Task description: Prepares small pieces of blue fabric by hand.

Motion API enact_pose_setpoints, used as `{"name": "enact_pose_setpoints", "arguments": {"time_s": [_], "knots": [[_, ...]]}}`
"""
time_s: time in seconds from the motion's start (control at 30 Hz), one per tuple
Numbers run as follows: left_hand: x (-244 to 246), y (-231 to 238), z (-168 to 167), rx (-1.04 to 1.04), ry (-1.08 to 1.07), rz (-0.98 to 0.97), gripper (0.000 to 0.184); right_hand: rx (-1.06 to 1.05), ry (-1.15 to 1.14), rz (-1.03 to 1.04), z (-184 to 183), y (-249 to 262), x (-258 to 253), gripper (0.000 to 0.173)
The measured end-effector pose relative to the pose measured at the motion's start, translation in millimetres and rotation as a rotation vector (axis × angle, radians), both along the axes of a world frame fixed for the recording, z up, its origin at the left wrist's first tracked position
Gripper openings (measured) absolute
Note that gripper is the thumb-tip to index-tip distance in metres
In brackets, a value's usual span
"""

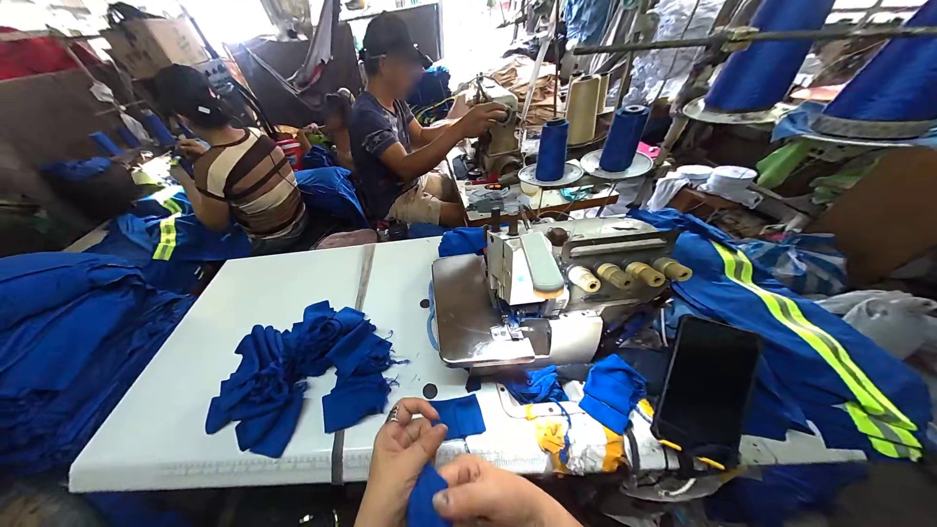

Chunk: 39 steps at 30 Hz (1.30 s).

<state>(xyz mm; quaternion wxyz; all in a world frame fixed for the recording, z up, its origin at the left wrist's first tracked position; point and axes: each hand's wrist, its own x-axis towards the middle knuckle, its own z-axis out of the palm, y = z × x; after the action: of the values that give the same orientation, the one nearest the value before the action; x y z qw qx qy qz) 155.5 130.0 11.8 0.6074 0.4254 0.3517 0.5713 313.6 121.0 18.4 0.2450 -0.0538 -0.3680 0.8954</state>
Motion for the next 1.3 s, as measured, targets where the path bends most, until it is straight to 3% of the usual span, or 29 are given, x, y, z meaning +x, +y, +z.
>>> {"name": "enact_pose_setpoints", "arguments": {"time_s": [0.13, 0.2, 0.27, 0.33, 0.4, 0.5, 0.63, 0.73, 0.8, 0.93, 1.13, 1.2, 1.3], "knots": [[-10.1, 2.2, 4.8, 0.179, 0.271, 0.315, 0.016, -0.110, -0.022, -0.244, 3.6, 10.2, 7.9, 0.021], [-13.9, -3.4, 12.0, 0.235, 0.261, 0.337, 0.016, -0.102, -0.126, -0.363, 2.8, 14.9, 10.5, 0.022], [-10.1, -13.3, 19.4, 0.165, 0.219, 0.279, 0.027, -0.054, -0.182, -0.428, 0.8, 15.6, 9.8, 0.023], [-4.1, -21.3, 26.1, -0.003, 0.174, 0.245, 0.036, 0.091, -0.249, -0.442, 2.1, 13.9, 9.8, 0.022], [-5.6, -25.3, 25.1, -0.104, 0.166, 0.220, 0.025, 0.396, -0.407, -0.444, 4.9, 14.0, 13.2, 0.020], [-18.7, -29.5, 18.3, -0.089, 0.139, 0.131, 0.007, 0.793, -0.677, -0.484, -0.2, 19.3, 23.7, 0.036], [-23.8, -24.5, 18.5, 0.035, -0.148, 0.221, 0.014, 1.051, -0.769, -0.751, -20.8, 23.4, 20.7, 0.030], [-17.8, -16.3, 21.5, -0.046, -0.506, 0.281, 0.021, 1.141, -0.669, -0.954, -30.7, 17.7, 5.3, 0.022], [-19.3, -14.2, 18.2, -0.074, -0.577, 0.220, 0.037, 1.139, -0.617, -1.013, -34.0, 12.6, -4.7, 0.020], [-23.5, -13.5, 11.6, -0.110, -0.478, 0.184, 0.065, 1.119, -0.626, -0.968, -39.0, 10.6, -8.7, 0.021], [-22.4, -13.8, 11.6, -0.210, -0.324, 0.287, 0.062, 1.020, -0.617, -0.862, -38.2, 7.7, -5.9, 0.022], [-22.9, -15.7, 12.6, -0.210, -0.310, 0.280, 0.059, 0.854, -0.566, -0.778, -35.8, 9.0, -4.0, 0.023], [-28.0, -28.1, 13.4, -0.152, -0.246, 0.085, 0.045, 0.348, -0.377, -0.584, -32.8, 14.1, 0.4, 0.029]]}}
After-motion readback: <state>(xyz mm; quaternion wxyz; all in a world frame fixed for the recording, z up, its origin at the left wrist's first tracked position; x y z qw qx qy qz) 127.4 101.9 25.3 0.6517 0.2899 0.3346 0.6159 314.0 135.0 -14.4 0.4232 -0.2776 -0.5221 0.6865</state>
